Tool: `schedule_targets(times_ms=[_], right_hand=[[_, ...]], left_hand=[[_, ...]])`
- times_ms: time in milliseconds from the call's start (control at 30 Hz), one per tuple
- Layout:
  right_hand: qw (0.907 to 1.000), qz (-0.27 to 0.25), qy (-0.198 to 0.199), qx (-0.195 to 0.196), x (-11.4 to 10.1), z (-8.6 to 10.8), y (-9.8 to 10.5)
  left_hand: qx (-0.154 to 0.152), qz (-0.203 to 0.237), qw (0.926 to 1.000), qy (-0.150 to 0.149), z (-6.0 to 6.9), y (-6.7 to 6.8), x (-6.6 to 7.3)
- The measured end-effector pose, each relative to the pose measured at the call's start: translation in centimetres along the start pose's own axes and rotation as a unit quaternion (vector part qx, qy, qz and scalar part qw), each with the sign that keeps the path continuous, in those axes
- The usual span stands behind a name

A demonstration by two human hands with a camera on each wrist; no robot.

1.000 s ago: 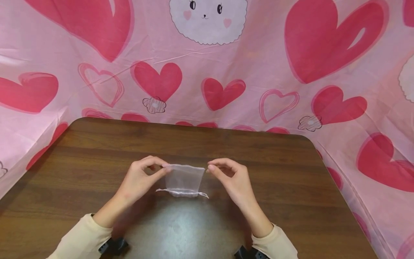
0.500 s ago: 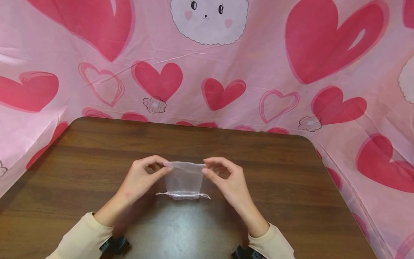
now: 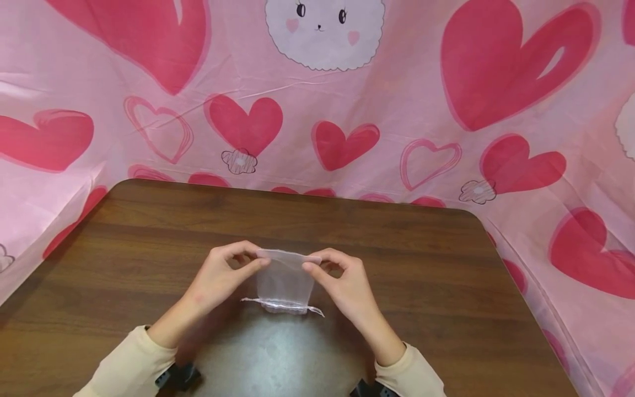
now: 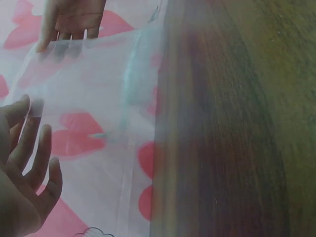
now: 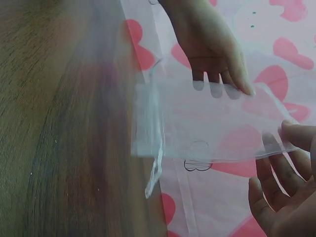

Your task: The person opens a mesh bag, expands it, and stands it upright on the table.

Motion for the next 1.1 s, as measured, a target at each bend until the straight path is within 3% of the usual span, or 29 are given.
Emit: schedule_targets(times_ms=[233,533,833,1100], right_hand=[[1.0000,0.004,-0.003,0.004,0.1,-0.1,-0.3],[0.9993,0.022,-0.017,-0.023,0.3,-0.1,-1.0],[0.9998,0.018,-0.013,0.003,0.3,-0.1,-0.8],[0.9997,0.023,-0.010,0.006,0.3,-0.3,-0.8]], left_hand=[[-0.029,-0.018,0.9992,0.021,0.2,-0.6,-0.2],[-0.018,-0.013,0.9997,0.006,0.1,-1.0,0.3],[-0.028,0.014,0.9994,0.013,0.0,-1.4,0.3],[-0.044,0.001,0.9988,0.023,0.1,-1.6,0.3]])
Point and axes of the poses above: each hand's wrist, its own z-axis away from the middle knuckle, its own y-axis out of the back of the hand, x = y × z, the point moved 8 cm from there along -z, towards the middle knuckle, and after that the axes turned 10 degrees about z, right-handed, at the moved point
